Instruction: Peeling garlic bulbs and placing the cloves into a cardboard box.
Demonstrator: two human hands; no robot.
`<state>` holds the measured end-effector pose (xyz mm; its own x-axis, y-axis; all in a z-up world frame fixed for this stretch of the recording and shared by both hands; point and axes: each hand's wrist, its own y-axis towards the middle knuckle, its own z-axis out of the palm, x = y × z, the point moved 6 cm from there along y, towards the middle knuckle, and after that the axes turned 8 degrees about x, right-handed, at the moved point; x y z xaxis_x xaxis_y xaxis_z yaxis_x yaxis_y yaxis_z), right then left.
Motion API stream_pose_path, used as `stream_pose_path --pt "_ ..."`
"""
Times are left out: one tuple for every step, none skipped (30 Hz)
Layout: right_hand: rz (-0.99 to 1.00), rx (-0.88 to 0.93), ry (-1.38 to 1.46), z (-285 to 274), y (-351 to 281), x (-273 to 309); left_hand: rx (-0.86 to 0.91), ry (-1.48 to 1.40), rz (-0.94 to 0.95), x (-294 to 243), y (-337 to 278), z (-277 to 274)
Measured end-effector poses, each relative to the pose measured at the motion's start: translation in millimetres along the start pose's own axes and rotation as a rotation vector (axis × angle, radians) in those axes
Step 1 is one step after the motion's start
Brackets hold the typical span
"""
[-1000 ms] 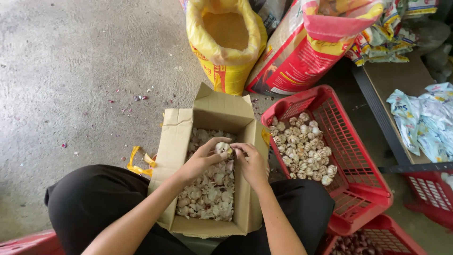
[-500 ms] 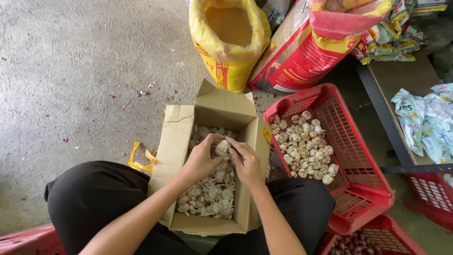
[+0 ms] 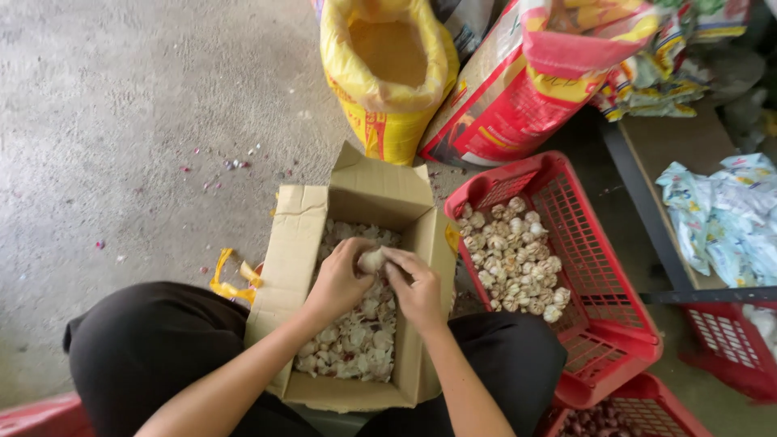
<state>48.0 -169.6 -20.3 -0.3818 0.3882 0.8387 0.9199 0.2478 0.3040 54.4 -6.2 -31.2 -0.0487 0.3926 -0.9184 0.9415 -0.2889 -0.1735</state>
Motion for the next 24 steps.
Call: stream_pose_path --pt "-0.008 -0.011 -0.010 5.7 -2.4 -2.8 0.003 0.002 0.017 -4.1 -1.7 0.6" --pt "0.101 0.057 0.190 15.9 -4.2 -14.3 -0.025 -0.017 -0.040 -4.2 -3.3 -0.1" --pt "0.206 0.117 0.388 25.4 -4.8 -26.2 -0.047 -0.033 -0.089 -5.5 -1.2 -0.3" --pt "0.193 0.097 0.375 29.1 -3.8 -18.3 -0.038 -0.028 -0.064 1.3 2.9 2.7" --pt "0.348 0.078 0.584 37.8 -7.6 -20.0 -0.017 0.191 0.025 2.9 6.3 7.4" --pt "0.499 0.058 0.796 48.9 -12.3 -21.1 -0.001 0.409 0.116 5.5 10.0 13.5" --pt "0.498 0.038 0.791 44.7 -15.3 -50.1 0.013 0.410 0.131 11.0 11.9 20.3" --pt "0.635 0.052 0.926 47.8 -23.3 -84.4 0.002 0.405 0.202 13.7 13.2 26.4" --pt "0.776 0.067 1.067 53.3 -34.3 -115.9 -0.008 0.399 0.268 17.8 11.7 31.7" --pt "0.775 0.047 1.068 30.1 -26.1 -97.9 0.008 0.400 0.278 20.1 12.0 32.6" --pt "0.685 -0.137 1.272 3.1 -15.5 -79.3 0.010 0.400 0.240 25.3 12.7 31.2" --pt "0.579 -0.325 1.465 -24.3 -6.3 -60.8 0.012 0.401 0.203 30.4 13.0 29.3" --pt "0.571 -0.328 1.463 -41.3 -10.7 -67.4 0.013 0.402 0.211 33.3 13.1 27.5" --pt "0.346 -0.422 1.724 -63.0 -11.1 -68.7 0.017 0.435 0.190 37.7 13.4 25.4" --pt "0.100 -0.504 1.970 -85.2 -13.0 -70.8 0.017 0.467 0.164 43.0 12.5 23.0" --pt "0.096 -0.500 1.969 -87.2 -14.0 -70.0 0.013 0.467 0.168 47.0 17.0 22.0" --pt "0.103 -0.443 1.897 -87.2 -17.6 -66.8 0.048 0.524 0.140 53.9 18.7 23.3" --pt "0.110 -0.388 1.824 -87.0 -21.3 -64.1 0.083 0.581 0.111 61.3 20.6 24.8" --pt "0.115 -0.396 1.826 -78.9 -21.6 -61.5 0.091 0.582 0.107 65.5 21.3 26.5" --pt "0.236 -0.357 1.668 -67.8 -22.7 -61.2 0.128 0.672 0.132 68.6 21.7 31.1" --pt "0.349 -0.317 1.505 -57.5 -23.2 -61.2 0.164 0.762 0.161 71.7 23.1 35.3" --pt "0.352 -0.322 1.508 -44.5 -27.5 -72.1 0.170 0.763 0.159 79.8 25.3 39.6" --pt "0.515 -0.306 1.182 -32.4 -36.3 -88.0 0.360 0.810 0.025 99.0 26.9 50.9" --pt "0.661 -0.283 0.850 -22.3 -45.4 -102.5 0.549 0.852 -0.111 118.4 25.4 60.9"
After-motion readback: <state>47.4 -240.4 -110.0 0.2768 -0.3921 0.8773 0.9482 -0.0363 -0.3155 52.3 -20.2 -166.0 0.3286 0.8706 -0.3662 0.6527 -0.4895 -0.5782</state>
